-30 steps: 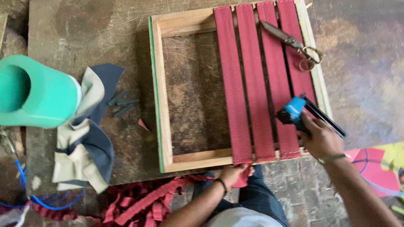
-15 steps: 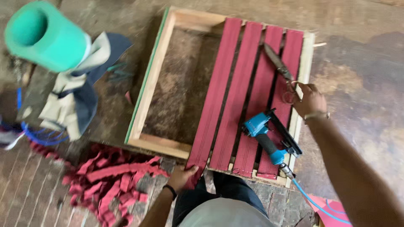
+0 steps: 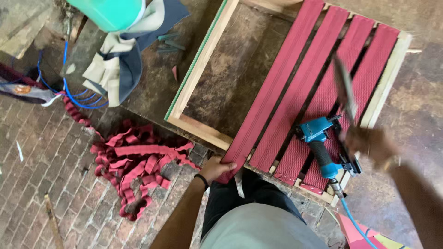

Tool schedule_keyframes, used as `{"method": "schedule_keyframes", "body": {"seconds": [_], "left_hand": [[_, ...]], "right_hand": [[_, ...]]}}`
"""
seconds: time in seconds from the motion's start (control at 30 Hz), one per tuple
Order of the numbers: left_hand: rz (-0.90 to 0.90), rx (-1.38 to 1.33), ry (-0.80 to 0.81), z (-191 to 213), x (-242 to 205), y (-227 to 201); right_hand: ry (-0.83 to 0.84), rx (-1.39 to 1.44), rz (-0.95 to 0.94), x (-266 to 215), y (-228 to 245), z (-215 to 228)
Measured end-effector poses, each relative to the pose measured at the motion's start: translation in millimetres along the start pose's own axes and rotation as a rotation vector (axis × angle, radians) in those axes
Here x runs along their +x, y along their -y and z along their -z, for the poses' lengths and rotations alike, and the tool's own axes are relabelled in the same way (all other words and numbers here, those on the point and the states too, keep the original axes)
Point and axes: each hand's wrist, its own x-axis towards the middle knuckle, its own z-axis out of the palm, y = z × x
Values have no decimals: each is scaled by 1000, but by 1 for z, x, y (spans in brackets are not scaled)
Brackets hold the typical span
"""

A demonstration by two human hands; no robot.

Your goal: The person attaches red fabric strips to a wooden frame using a pneumatic staple gun. They position each strip, staple it at both ends, and trim the excess fabric with scissors.

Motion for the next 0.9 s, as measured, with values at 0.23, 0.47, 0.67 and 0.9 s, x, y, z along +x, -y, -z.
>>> {"method": "schedule_keyframes", "body": {"seconds": [0.23, 0.47, 0.67, 0.9], "left_hand": [[26, -351, 31, -10, 0, -4], [-51, -460, -3, -21, 0, 9], [-48, -575, -8, -33, 9, 22], [35, -511, -47, -32, 5, 14]], "right_hand": [[786, -832, 130, -116, -105, -73], [691, -789, -211, -115, -42, -157], [666, -906, -293, -96, -10, -205], [595, -1011, -261, -112, 5, -207]]}}
